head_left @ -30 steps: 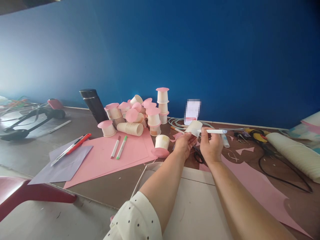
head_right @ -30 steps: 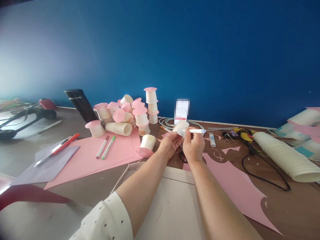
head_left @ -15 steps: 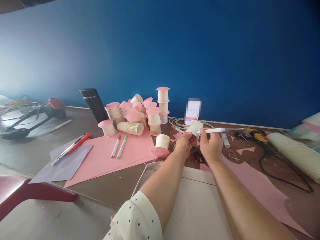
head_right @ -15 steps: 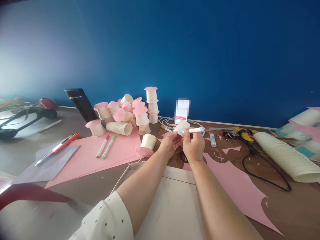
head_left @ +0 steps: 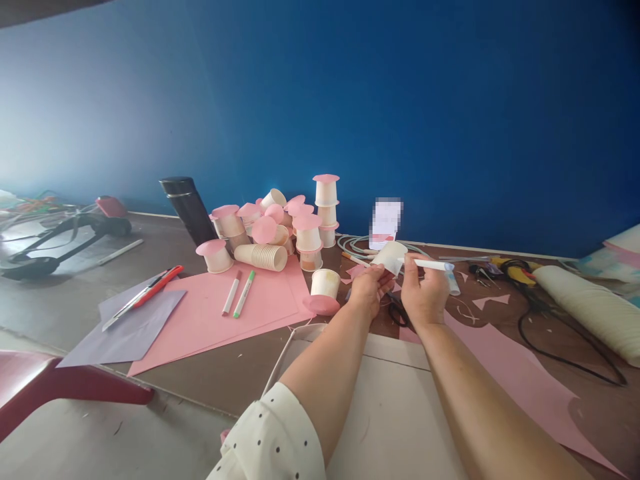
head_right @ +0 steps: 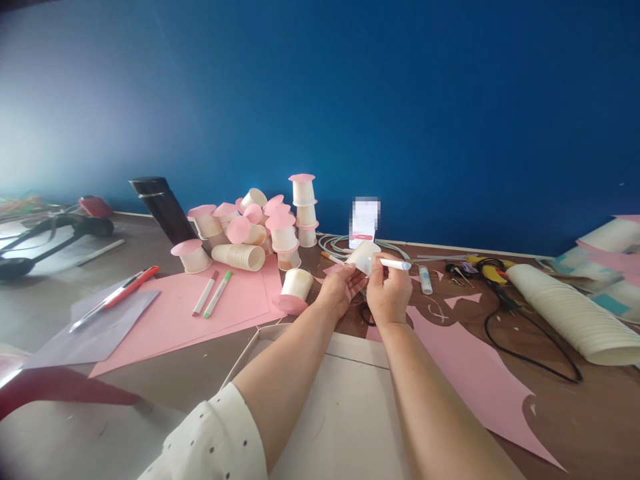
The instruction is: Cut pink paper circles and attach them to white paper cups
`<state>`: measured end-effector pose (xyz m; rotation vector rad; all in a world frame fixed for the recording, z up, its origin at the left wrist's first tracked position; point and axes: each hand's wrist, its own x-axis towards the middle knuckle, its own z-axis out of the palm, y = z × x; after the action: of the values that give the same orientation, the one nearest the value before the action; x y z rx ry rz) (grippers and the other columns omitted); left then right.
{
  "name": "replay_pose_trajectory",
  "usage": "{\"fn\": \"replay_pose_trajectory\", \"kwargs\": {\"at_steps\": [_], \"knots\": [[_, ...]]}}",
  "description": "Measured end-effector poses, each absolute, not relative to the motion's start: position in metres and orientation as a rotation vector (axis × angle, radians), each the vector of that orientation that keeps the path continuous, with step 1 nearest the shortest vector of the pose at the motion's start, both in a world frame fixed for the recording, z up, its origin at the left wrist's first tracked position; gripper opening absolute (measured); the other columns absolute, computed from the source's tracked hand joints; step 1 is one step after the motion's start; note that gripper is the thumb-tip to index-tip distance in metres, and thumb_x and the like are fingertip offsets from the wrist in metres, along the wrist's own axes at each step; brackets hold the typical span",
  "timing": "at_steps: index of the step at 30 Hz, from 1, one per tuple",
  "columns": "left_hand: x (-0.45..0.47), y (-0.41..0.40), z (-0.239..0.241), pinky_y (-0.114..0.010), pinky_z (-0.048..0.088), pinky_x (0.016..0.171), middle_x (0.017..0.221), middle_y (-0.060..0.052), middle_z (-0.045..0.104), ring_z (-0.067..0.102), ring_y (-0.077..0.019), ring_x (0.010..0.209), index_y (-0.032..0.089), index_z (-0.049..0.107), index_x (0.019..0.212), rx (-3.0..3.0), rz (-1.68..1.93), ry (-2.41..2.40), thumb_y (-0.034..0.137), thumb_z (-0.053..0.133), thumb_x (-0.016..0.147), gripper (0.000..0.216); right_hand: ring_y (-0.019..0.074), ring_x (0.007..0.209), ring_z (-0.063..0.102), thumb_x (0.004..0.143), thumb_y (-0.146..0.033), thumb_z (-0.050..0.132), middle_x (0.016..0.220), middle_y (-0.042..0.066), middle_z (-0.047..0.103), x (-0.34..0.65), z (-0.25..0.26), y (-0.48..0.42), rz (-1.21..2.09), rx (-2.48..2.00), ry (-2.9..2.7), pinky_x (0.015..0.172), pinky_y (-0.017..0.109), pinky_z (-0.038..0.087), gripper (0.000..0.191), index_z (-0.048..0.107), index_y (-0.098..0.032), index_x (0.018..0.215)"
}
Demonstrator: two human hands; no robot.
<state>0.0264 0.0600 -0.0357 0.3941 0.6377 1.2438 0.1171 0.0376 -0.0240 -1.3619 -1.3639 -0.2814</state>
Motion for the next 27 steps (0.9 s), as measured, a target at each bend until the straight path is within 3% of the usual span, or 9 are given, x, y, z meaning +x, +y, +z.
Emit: {"fn": "replay_pose_trajectory", "kwargs": {"at_steps": [27], "knots": [[0.0278, 0.0571, -0.0341, -0.03, 0.05, 0.077, 0.074, -0.007, 0.066, 0.064, -0.0145, 0.07, 0.011, 0.064, 0.078, 0.522, 1.206, 0.695, 0.013, 0.061, 0.076, 0.004, 0.0236, 0.077, 0.064, 0.088, -0.038, 0.049, 0.084, 0.011, 0.071, 0.1185, -0.0261, 0.0399, -0.264, -1.428, -1.374, 0.072, 0.034, 0.047, 0.03, 0.069, -0.016, 0.091]]}}
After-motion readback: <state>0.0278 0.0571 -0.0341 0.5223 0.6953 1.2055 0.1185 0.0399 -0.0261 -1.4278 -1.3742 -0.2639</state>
